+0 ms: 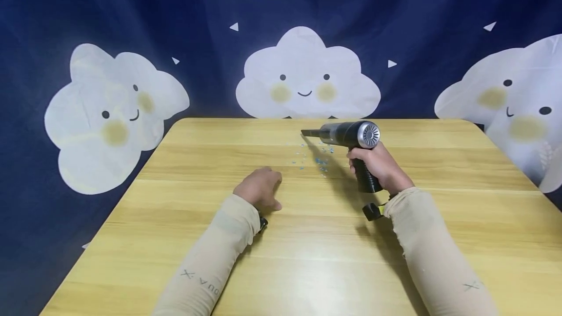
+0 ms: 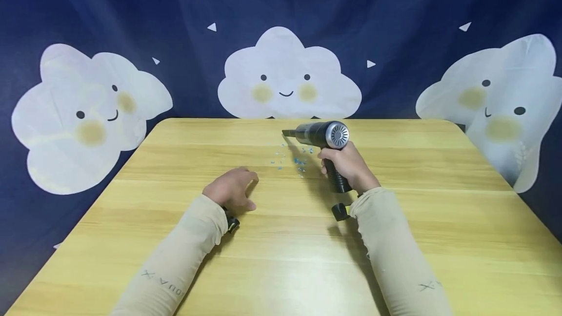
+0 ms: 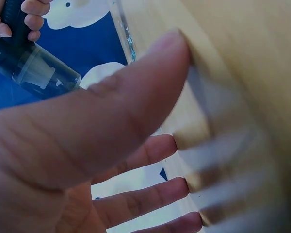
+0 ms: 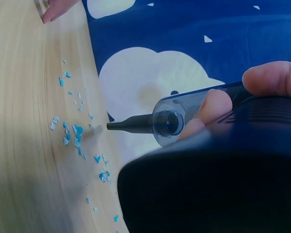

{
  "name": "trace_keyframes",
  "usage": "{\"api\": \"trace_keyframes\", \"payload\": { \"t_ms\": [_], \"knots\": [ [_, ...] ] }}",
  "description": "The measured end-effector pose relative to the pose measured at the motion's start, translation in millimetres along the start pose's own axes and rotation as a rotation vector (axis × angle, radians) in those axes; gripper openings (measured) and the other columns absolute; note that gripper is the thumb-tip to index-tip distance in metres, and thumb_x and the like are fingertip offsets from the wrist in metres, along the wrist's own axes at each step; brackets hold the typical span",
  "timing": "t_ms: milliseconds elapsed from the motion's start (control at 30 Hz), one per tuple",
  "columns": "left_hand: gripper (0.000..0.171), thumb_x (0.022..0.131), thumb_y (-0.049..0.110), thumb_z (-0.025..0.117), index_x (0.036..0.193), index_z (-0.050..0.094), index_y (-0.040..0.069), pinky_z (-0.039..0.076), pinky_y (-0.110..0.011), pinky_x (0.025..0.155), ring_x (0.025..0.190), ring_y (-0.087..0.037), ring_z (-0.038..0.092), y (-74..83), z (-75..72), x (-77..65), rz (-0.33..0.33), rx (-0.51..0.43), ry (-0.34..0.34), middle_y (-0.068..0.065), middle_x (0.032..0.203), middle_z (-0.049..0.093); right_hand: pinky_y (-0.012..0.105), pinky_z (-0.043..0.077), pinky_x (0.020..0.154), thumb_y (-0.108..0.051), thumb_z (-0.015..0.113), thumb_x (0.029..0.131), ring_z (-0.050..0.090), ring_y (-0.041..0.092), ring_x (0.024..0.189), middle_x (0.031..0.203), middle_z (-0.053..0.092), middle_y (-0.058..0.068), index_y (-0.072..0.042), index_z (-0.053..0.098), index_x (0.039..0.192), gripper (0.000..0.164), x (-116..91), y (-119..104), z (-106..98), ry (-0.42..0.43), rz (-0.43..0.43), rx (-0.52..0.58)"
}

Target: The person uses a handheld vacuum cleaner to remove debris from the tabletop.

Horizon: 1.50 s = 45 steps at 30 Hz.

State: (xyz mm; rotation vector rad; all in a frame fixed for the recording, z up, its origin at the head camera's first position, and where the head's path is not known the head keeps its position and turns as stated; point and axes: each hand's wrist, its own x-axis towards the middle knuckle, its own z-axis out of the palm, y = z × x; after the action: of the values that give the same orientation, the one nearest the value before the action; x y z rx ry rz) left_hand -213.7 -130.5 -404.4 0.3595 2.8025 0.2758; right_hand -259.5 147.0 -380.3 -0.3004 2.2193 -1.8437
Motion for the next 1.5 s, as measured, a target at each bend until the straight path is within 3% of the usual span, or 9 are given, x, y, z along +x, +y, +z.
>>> {"api": "trace_keyframes", "payload": {
  "t_ms": [700, 933, 1233, 1500],
  "knots": [
    [0.06, 0.07, 0.033, 0.084, 0.118, 0.056, 0.011, 0.049, -0.042, 0.088, 0.104, -0.026, 0.05, 1.1, 1.8, 4.1, -0.031, -0.003, -0.027, -0.008, 0.115, 0.052, 0.032, 0.05, 0.055, -0.006, 0.056, 0.085, 0.056, 0.023, 0.057, 0.069, 0.055, 0.009, 0.005, 0.05, 0.095, 0.016, -2.7, -4.2, 2.2, -0.018, -0.013, -0.046],
    [0.06, 0.07, 0.032, 0.084, 0.119, 0.055, 0.013, 0.049, -0.043, 0.088, 0.107, -0.027, 0.049, 1.7, 1.3, 2.7, -0.041, -0.006, -0.035, -0.008, 0.117, 0.051, 0.031, 0.05, 0.054, -0.004, 0.054, 0.085, 0.056, 0.023, 0.056, 0.069, 0.054, 0.008, 0.001, 0.049, 0.097, 0.014, -4.3, -6.1, 3.7, -0.045, -0.011, -0.033],
    [0.058, 0.071, 0.032, 0.083, 0.118, 0.056, 0.013, 0.049, -0.042, 0.087, 0.106, -0.027, 0.049, 3.0, 0.9, 1.4, -0.047, -0.017, -0.037, -0.007, 0.115, 0.051, 0.033, 0.05, 0.055, -0.005, 0.054, 0.085, 0.056, 0.025, 0.057, 0.069, 0.054, 0.009, 0.001, 0.047, 0.103, 0.021, -6.4, -7.2, 5.4, -0.074, -0.013, -0.044],
    [0.057, 0.07, 0.031, 0.084, 0.117, 0.056, 0.012, 0.05, -0.043, 0.085, 0.105, -0.027, 0.048, 3.8, 1.2, 1.0, -0.053, -0.035, -0.037, -0.008, 0.116, 0.05, 0.032, 0.049, 0.055, -0.004, 0.055, 0.085, 0.055, 0.021, 0.056, 0.07, 0.054, 0.01, 0.002, 0.043, 0.118, 0.036, -8.5, -8.2, 7.0, -0.089, -0.012, -0.052]
  ]
}}
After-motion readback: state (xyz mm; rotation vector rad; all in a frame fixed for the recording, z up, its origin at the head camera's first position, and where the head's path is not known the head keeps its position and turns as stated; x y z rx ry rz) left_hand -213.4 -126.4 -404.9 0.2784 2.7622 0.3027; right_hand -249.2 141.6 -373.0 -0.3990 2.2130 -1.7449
